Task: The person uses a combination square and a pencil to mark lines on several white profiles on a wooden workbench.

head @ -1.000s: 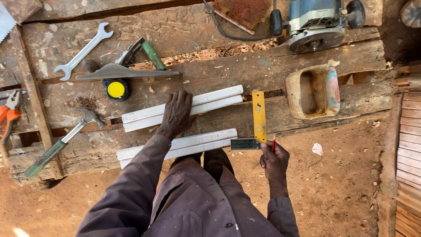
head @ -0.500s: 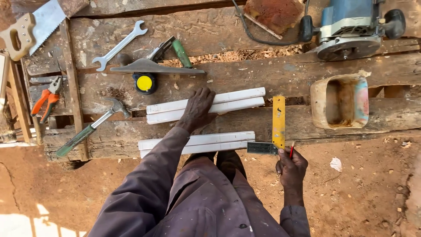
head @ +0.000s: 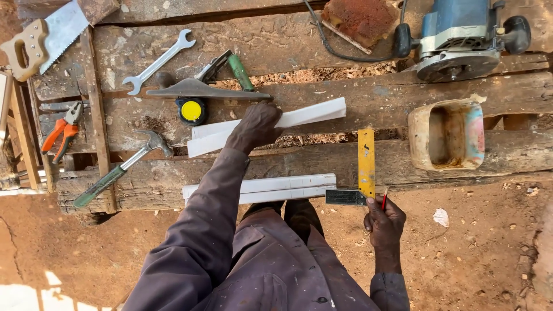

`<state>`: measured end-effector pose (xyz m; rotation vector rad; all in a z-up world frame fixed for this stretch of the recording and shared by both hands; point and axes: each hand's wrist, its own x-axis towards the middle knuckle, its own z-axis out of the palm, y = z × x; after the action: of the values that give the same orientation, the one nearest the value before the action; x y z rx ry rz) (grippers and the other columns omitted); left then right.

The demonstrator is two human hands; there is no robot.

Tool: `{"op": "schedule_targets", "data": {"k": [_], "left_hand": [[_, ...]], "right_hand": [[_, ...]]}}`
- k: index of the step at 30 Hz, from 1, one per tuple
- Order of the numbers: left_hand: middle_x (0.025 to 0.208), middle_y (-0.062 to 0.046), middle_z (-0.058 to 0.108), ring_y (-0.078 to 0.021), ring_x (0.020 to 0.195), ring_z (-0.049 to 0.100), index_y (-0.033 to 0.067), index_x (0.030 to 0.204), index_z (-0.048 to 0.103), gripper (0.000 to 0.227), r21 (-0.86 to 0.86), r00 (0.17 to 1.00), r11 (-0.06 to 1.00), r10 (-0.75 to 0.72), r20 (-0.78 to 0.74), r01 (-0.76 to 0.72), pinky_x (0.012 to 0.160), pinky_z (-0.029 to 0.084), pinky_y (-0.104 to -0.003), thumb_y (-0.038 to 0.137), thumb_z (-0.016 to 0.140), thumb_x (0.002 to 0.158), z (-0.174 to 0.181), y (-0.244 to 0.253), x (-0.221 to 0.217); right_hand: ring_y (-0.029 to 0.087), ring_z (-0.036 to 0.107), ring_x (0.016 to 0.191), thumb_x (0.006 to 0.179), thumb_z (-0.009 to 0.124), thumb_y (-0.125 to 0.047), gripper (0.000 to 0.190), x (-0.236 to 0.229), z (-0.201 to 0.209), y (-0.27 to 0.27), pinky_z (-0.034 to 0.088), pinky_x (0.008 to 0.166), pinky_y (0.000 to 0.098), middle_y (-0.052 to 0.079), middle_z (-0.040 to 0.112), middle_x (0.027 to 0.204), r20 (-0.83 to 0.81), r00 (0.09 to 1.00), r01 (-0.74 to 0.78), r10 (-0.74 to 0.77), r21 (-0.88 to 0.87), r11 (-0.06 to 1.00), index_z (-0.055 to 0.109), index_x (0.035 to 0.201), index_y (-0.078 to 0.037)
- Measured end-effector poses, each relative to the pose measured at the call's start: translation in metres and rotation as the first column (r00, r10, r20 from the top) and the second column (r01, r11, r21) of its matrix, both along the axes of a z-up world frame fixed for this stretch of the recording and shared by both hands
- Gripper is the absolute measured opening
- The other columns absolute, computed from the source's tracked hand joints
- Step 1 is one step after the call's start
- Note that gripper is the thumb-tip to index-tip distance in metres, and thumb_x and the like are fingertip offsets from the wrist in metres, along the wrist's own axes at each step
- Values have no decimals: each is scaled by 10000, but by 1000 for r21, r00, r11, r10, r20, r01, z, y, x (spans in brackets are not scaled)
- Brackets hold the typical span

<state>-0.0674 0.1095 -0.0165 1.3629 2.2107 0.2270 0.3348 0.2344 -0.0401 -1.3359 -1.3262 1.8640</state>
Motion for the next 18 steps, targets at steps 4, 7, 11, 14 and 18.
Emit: {"op": "schedule_targets", "data": {"k": [4,7,11,14,18], "left_hand": [[915,-193,647,-384,834,697,-9,978,662,276,2,989,998,-63,-133,64,667,571,-494,204,679,803,-15,-8,11],[879,-199,611,-364,654,686,-10,1006,576,254,7,983,994,-104,-150,106,587,535,-475,52,619,764,0,-16,29],[902,-128,601,-339,776,686,52,1040,562,239,89,932,974,-170,-321,208,673,529,-444,158,690,868,37,-39,46],[935,-79,505,-311,846,592,73,1047,583,371,226,920,939,-169,-355,259,689,486,-441,186,805,772,65,-50,66],[906,-43,429,-277,782,509,99,1041,607,328,290,923,925,-132,-362,246,620,394,-417,132,784,767,33,-79,109]], "right_hand": [[79,319,303,935,711,-42,86,-8,13,-2,356,312,228,7,260,440,-28,999,32,-33,-13,999,699,959,40],[88,300,307,927,711,-15,73,-2,12,1,357,316,235,10,252,444,-60,995,73,-75,-45,996,698,960,49],[83,313,327,944,677,11,56,-2,23,8,358,325,228,5,266,465,-162,983,72,-86,-91,993,691,986,44],[93,298,313,934,686,23,60,-11,40,9,368,314,243,6,253,465,-235,966,82,-108,-117,990,679,978,64],[68,289,322,950,677,20,87,-21,55,0,381,328,229,-1,268,462,-226,973,34,-55,-99,995,697,1001,87]]}}
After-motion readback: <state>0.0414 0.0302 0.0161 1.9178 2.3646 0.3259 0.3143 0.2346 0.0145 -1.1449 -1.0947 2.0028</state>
